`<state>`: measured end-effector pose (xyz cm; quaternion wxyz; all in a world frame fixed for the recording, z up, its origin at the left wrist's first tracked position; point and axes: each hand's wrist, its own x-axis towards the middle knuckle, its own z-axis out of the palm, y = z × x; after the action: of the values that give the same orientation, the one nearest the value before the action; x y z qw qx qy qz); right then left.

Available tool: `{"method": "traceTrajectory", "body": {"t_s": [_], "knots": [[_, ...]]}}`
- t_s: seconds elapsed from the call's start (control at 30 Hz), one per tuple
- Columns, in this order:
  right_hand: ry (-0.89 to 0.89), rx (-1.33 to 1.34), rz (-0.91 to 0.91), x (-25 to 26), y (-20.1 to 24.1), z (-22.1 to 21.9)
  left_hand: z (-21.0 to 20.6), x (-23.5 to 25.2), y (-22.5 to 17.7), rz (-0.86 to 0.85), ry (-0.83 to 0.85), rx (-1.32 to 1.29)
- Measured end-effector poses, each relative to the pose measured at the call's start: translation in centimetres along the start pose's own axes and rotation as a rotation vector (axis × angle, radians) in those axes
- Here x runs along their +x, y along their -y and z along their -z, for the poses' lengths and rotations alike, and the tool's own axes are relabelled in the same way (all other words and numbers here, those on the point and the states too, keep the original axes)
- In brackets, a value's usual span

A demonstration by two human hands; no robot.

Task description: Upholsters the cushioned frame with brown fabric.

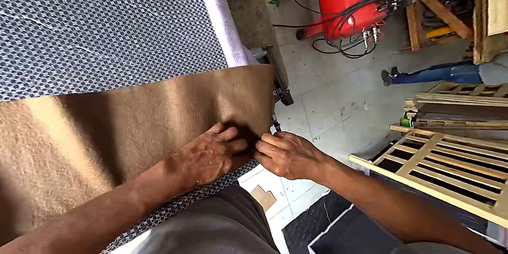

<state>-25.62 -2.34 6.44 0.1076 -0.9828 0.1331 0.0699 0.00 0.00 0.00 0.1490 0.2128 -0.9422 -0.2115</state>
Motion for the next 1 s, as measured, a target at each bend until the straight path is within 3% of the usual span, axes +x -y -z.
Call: {"method": "traceTrajectory", "body": {"t_s": [0.2, 0.43, 0.5, 0.6, 0.7, 0.8, 1.0], "knots": [[0.0, -0.057, -0.023, 0.2, 1.0, -0.2, -0.6, -0.2, 0.8, -0.032, -0.018, 0.07], [0.072, 0.022, -0.229, 0.7, 1.4, 1.6, -1.3, 2.7, 0.0, 0.01, 0.002, 0.134], [0.049, 0.203, -0.339, 0.4, -0.9, 2.5, -1.5, 2.4, -0.3, 0.046, -0.007, 0.163], [-0.171, 0.264, -0.659, 0.7, -7.5, 2.6, -1.8, 2.0, -0.2, 0.066, -0.05, 0.155], [-0.192, 0.237, -0.922, 3.5, -13.5, -2.1, -2.2, 1.8, 0.0, 0.057, -0.08, 0.15], [-0.207, 0.314, -0.899, 5.8, -15.8, -6.3, -2.2, 1.6, 0.4, 0.054, -0.083, 0.136], [-0.277, 0.518, -0.927, 7.1, -14.9, -7.7, -2.5, 1.5, 0.3, 0.039, -0.104, 0.128]]}}
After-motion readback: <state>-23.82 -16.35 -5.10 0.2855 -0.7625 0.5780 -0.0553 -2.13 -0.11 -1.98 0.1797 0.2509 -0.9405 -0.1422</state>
